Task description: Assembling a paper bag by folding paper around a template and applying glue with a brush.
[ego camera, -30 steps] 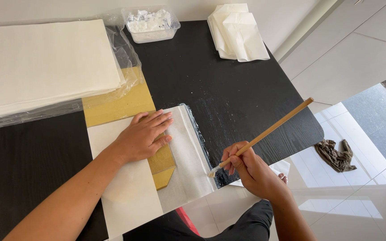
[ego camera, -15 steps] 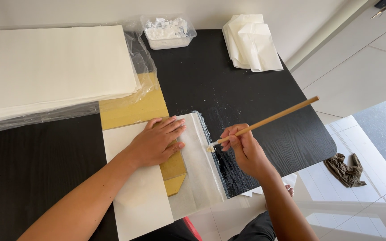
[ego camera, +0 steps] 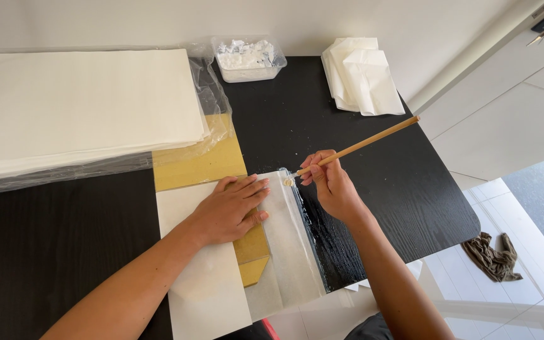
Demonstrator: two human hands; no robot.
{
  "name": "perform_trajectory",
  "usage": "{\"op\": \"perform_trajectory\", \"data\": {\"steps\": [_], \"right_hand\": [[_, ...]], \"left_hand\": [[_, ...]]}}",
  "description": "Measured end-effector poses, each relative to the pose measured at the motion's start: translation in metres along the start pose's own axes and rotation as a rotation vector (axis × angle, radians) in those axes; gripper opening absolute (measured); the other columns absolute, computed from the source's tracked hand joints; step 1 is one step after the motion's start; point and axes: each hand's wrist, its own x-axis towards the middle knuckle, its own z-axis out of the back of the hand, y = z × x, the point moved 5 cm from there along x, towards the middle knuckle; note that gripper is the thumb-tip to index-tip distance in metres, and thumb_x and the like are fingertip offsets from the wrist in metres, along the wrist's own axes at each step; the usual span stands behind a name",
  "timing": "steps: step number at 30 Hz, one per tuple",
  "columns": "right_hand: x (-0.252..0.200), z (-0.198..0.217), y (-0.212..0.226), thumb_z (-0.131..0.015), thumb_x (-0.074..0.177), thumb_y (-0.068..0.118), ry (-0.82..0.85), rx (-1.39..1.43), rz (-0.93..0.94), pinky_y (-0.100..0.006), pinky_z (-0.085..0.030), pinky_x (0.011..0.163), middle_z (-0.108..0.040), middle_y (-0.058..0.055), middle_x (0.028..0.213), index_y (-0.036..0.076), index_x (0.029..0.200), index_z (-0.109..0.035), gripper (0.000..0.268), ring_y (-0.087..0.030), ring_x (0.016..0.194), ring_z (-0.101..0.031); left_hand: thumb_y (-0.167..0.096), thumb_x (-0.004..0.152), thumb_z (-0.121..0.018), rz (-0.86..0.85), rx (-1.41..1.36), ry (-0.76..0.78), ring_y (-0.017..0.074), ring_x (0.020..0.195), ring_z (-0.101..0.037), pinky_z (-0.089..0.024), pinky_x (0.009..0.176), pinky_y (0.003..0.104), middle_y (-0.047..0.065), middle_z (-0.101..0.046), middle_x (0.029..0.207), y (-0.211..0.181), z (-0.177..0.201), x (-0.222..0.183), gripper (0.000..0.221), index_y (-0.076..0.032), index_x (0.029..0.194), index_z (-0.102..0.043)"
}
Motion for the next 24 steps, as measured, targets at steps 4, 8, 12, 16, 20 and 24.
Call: {"op": "perform_trajectory", "data": {"steps": [4,8,12,16,20,24], "right_hand": [[0.011,-0.006,-0.001,-0.039,0.110,0.007,0.008,0.006,0.015,-0.040,-0.064,0.077,-0.060,-0.018,0.101,0.002,0.110,-0.043,0.006,-0.024,0.082,-0.070],[0.015,-0.008,-0.005,-0.039,0.110,0.007,-0.018,0.003,0.038,-0.041,-0.064,0.078,-0.059,-0.019,0.103,0.002,0.111,-0.042,0.007,-0.023,0.083,-0.069],[0.015,-0.002,0.003,-0.037,0.111,0.012,-0.119,0.034,0.078,-0.036,-0.064,0.081,-0.058,-0.017,0.107,0.003,0.111,-0.040,0.010,-0.020,0.087,-0.068],[0.010,-0.002,0.004,-0.036,0.111,0.012,-0.120,0.030,0.086,-0.035,-0.064,0.080,-0.057,-0.017,0.106,0.003,0.111,-0.040,0.010,-0.020,0.086,-0.068],[0.001,-0.005,0.000,-0.038,0.111,0.009,-0.076,-0.008,0.080,-0.039,-0.064,0.078,-0.057,-0.018,0.105,0.002,0.110,-0.041,0.008,-0.024,0.085,-0.070],[-0.011,-0.005,0.003,-0.038,0.110,0.009,-0.034,-0.027,0.051,-0.040,-0.065,0.075,-0.059,-0.018,0.103,0.001,0.109,-0.042,0.009,-0.024,0.083,-0.070]], "left_hand": [[-0.058,0.104,-0.026,0.002,-0.020,-0.004,0.0243,0.155,-0.026,-0.006,0.125,0.050,0.009,-0.039,0.162,-0.001,0.004,-0.001,0.066,-0.017,0.153,-0.045],[-0.058,0.104,-0.027,0.002,-0.023,0.002,0.0241,0.154,-0.027,-0.007,0.125,0.050,0.009,-0.040,0.162,-0.002,0.005,-0.001,0.066,-0.017,0.153,-0.045],[-0.058,0.104,-0.025,0.000,0.000,0.010,0.0238,0.154,-0.027,-0.008,0.125,0.050,0.009,-0.040,0.162,-0.002,0.005,-0.002,0.067,-0.017,0.153,-0.044],[-0.059,0.104,-0.025,0.001,0.000,0.016,0.0237,0.155,-0.027,-0.007,0.125,0.049,0.009,-0.039,0.162,-0.003,0.006,-0.002,0.068,-0.017,0.153,-0.044],[-0.058,0.104,-0.024,0.007,-0.009,0.022,0.0241,0.155,-0.026,-0.006,0.125,0.050,0.009,-0.039,0.163,-0.003,0.006,-0.002,0.067,-0.017,0.154,-0.044],[-0.057,0.104,-0.023,0.013,-0.004,0.021,0.0235,0.156,-0.025,-0.005,0.125,0.049,0.009,-0.038,0.163,-0.004,0.007,-0.003,0.067,-0.017,0.154,-0.044]]}}
